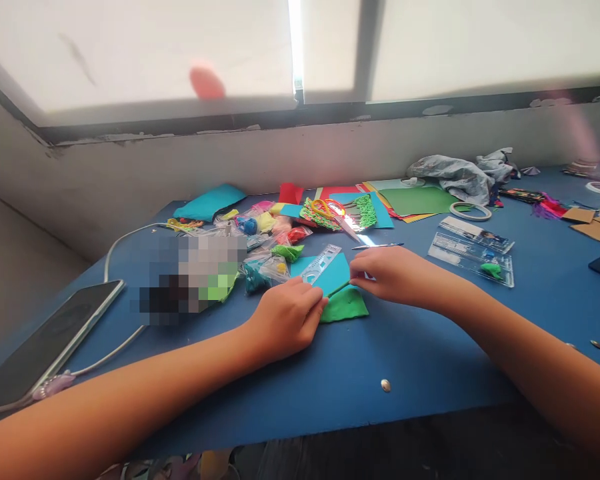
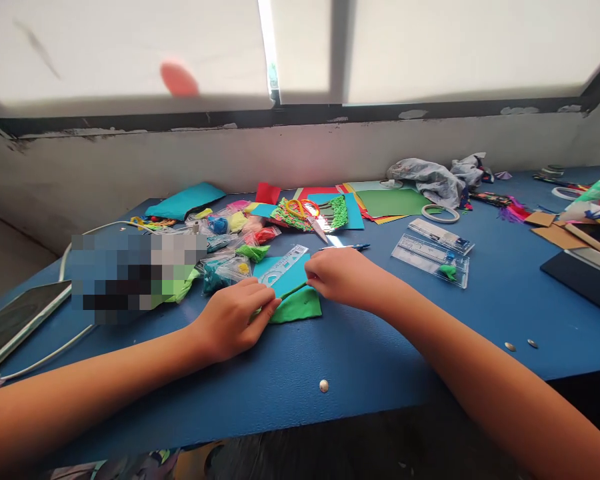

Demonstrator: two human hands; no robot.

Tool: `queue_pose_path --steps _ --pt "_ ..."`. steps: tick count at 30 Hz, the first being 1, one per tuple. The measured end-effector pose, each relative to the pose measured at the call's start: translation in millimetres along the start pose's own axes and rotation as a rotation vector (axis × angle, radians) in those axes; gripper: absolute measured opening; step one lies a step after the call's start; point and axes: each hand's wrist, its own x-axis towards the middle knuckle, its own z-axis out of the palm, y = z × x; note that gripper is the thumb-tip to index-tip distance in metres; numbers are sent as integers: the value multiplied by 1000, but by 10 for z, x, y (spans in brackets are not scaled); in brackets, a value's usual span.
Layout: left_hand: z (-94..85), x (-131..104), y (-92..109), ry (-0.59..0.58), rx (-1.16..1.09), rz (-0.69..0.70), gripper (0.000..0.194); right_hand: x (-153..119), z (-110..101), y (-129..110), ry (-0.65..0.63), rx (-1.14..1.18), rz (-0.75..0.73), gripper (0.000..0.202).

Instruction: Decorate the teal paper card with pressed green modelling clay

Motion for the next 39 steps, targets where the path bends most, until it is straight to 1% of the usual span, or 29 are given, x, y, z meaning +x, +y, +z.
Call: queue_pose_path --steps 4,10,13,15,17,19,23,27,30,34,36,38,39 --pt "1 12 -3 -60 4 -5 35 -1 -8 -38 -56 -15 25 19" --pt "-10 17 -4 -94 -22 -12 41 11 -8 -55 -128 -29 67 19" --pt "-32 21 2 -66 -67 -31 42 4 -57 -70 -193 -24 59 24" --pt "-47 24 8 -23 -83 -82 38 -11 -93 -81 -227 -34 55 27" --pt "-52 25 12 6 -99 -116 30 -25 -110 -85 -231 -40 59 26" --pt "-44 26 11 12 -106 -88 26 -30 -103 -77 -218 -27 61 25" --pt "-2 28 -3 7 -81 9 32 -19 -49 -36 -191 25 51 22" --pt "15 26 -12 -7 -78 25 31 -4 3 6 -187 78 18 20" --pt "-5 28 -7 -25 -123 -31 27 10 28 24 -206 108 5 22" --pt "-36 49 -6 -68 -242 -165 17 19 38 29 -219 128 -4 23" --pt "-42 61 -12 -99 -287 -192 20 10 37 13 -169 108 -1 26" --pt "-38 70 -19 -115 -301 -195 25 -8 46 -17 -33 77 -17 29" --pt "-35 73 -23 -117 -304 -200 25 -20 57 -35 48 70 -49 29"
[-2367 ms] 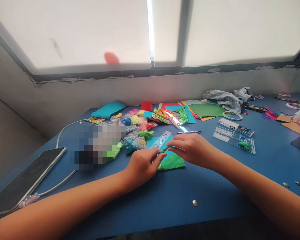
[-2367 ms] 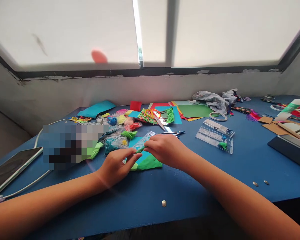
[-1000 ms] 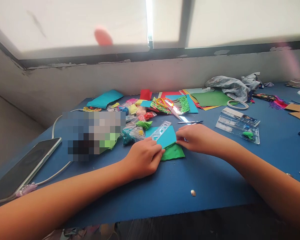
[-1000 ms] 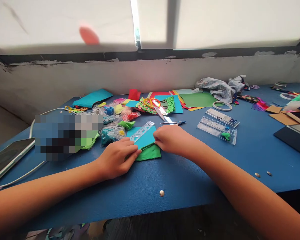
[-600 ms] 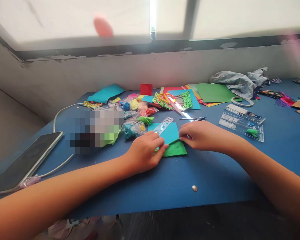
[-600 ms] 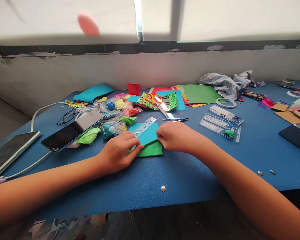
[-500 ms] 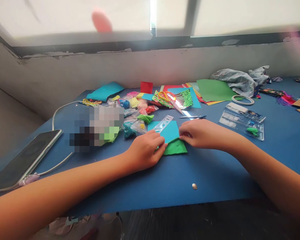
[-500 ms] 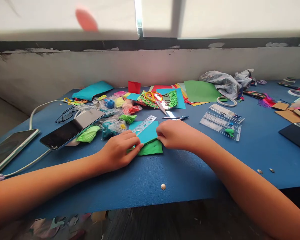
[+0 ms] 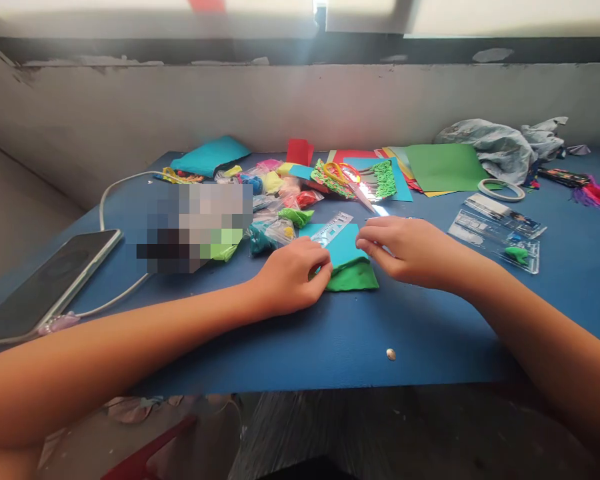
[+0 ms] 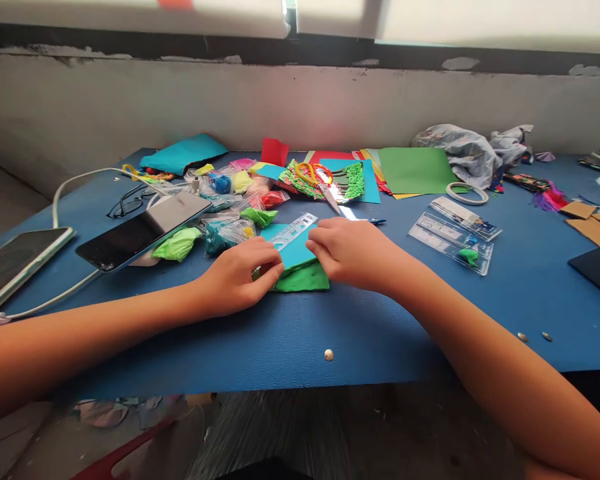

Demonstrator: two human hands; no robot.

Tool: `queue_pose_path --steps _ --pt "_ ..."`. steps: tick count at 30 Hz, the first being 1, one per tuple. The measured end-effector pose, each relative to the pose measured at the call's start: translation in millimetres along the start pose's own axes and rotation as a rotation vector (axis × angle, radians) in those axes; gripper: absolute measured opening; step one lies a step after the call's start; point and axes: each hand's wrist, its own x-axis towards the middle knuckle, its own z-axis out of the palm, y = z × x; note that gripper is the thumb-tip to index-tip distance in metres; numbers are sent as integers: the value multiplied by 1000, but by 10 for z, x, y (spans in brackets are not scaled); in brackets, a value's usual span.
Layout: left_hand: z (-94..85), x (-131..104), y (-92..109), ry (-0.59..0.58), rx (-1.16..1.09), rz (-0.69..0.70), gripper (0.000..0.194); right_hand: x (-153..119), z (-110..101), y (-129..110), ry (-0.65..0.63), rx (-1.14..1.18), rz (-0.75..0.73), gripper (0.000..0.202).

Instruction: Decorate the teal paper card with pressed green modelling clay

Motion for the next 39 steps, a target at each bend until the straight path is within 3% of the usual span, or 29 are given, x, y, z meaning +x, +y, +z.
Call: queue_pose_path --steps 4,10,24,35,39 --pt "6 10 -15 41 -69 -89 17 -37 81 -61 168 63 -261 27" --pt "5 20 -21 58 -114 -150 17 -14 191 -90 197 107 -451 31" --pt "24 16 -32 19 -68 -159 17 -17 187 -114 40 107 -457 39" --pt "25 22 -31 11 -67 -148 19 5 225 -60 22 175 -460 49" --pt "27 2 -39 36 6 -74 21 -2 200 -59 64 210 -455 49"
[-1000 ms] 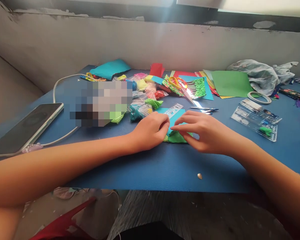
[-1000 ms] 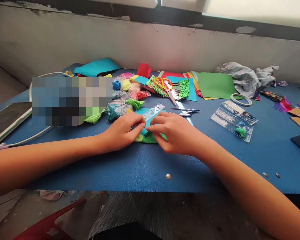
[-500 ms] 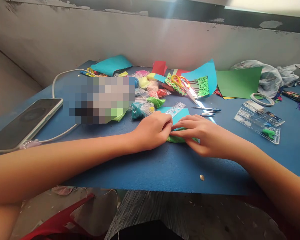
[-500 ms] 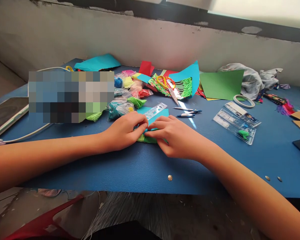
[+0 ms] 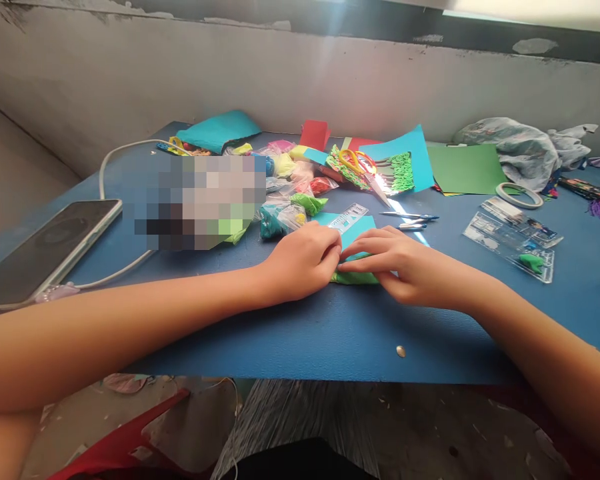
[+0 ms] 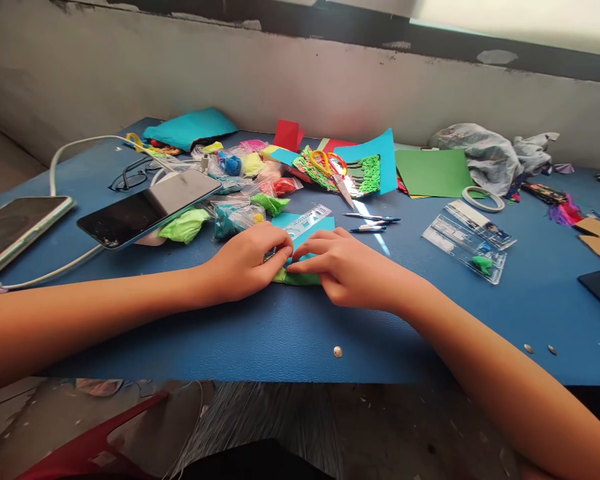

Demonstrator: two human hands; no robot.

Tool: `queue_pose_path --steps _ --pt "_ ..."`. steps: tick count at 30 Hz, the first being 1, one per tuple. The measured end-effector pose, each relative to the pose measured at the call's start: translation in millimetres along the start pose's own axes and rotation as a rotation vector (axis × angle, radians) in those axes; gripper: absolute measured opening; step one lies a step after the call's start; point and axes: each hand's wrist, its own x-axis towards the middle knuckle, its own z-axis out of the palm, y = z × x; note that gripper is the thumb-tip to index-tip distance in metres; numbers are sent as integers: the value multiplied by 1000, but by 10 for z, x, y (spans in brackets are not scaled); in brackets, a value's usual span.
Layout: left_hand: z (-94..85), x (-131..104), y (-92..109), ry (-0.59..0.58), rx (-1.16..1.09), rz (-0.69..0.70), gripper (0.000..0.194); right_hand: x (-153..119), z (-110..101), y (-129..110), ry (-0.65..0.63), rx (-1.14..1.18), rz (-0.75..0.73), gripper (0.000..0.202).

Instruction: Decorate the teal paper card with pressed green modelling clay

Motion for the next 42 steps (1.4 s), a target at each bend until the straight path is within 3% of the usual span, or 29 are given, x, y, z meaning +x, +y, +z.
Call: queue_pose_path --steps 6,11,25,32,42 --pt "-146 -249 113 91 138 278 27 -120 79 27 383 -71 -61 31" --pt "-188 -403 181 125 154 368 27 -186 198 84 309 -180 -176 26" --pt "-128 -375 126 75 194 338 29 -155 223 83 166 -225 -72 29" --pt "-119 -380 127 69 215 320 29 -204 275 84 227 -168 -47 39" --pt "-126 -359 125 104 211 327 31 -148 255 19 200 -218 -59 30"
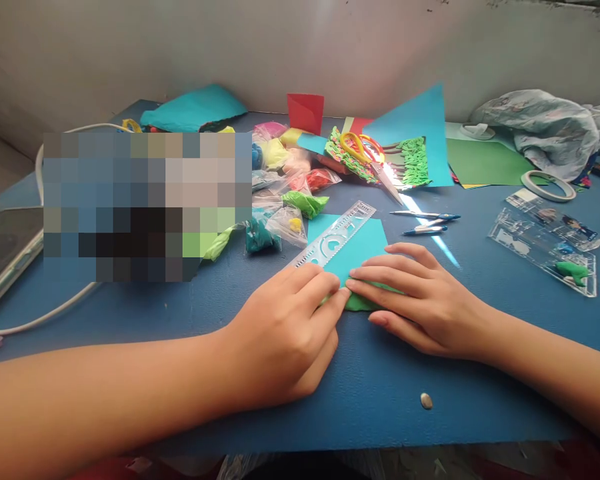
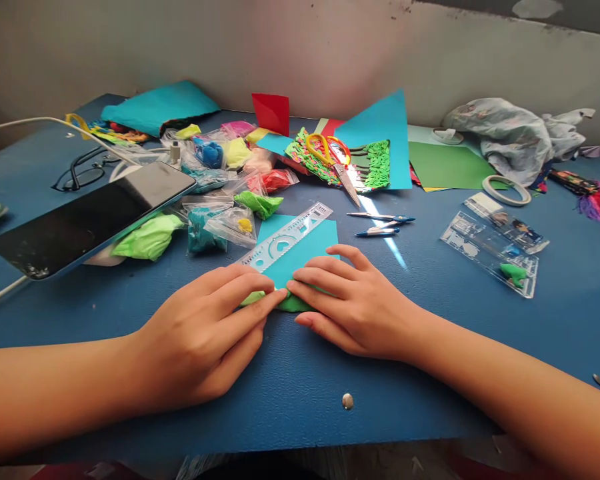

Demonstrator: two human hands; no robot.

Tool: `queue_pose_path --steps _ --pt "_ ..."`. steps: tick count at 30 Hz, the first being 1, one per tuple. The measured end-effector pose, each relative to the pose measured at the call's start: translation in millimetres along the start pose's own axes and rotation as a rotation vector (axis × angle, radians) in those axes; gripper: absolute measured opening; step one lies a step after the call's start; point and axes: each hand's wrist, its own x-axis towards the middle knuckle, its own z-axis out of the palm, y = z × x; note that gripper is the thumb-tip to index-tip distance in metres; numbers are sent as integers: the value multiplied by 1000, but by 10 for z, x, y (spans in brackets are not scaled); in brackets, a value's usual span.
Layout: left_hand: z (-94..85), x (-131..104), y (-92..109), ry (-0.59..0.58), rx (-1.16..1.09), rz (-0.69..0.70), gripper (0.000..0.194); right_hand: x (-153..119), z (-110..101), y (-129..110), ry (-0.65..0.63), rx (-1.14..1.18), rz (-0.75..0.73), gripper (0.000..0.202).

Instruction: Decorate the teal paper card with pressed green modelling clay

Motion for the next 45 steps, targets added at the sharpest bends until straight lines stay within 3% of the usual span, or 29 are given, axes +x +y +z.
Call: queue_pose_path --steps 7,20,45 --pt "-3 3 7 40 -21 16 29 -25 2 2 -55 -13 6 33" --pt "-12 0 0 67 -27 30 28 -25 -30 -17 -31 40 -21 34" --pt "12 23 -9 -18 -78 44 28 -48 35 -7 44 -12 110 27"
